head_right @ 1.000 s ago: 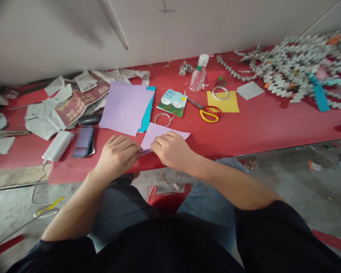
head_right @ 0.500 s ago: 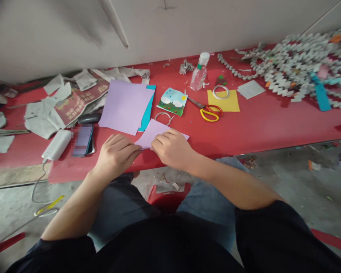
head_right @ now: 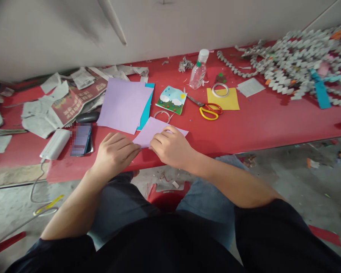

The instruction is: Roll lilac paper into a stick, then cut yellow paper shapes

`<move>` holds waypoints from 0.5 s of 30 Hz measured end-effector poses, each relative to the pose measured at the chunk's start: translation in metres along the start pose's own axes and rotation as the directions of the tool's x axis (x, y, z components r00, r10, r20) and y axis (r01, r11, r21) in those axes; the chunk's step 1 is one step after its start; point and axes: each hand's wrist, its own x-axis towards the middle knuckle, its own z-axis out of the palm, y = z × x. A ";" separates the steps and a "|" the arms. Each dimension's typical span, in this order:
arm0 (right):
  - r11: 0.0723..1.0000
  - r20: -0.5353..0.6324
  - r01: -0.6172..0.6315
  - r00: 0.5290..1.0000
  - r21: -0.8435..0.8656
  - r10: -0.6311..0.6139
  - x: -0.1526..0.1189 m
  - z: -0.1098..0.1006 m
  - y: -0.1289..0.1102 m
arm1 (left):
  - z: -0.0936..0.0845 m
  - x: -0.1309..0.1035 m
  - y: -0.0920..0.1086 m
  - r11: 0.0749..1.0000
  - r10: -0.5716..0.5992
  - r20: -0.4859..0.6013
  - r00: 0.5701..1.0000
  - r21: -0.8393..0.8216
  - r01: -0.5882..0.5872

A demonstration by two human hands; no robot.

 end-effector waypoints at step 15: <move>1.000 0.020 -0.020 1.000 0.019 0.020 -0.003 0.003 0.000 | 0.001 0.000 0.002 0.997 -0.044 -0.003 0.999 -0.059 0.044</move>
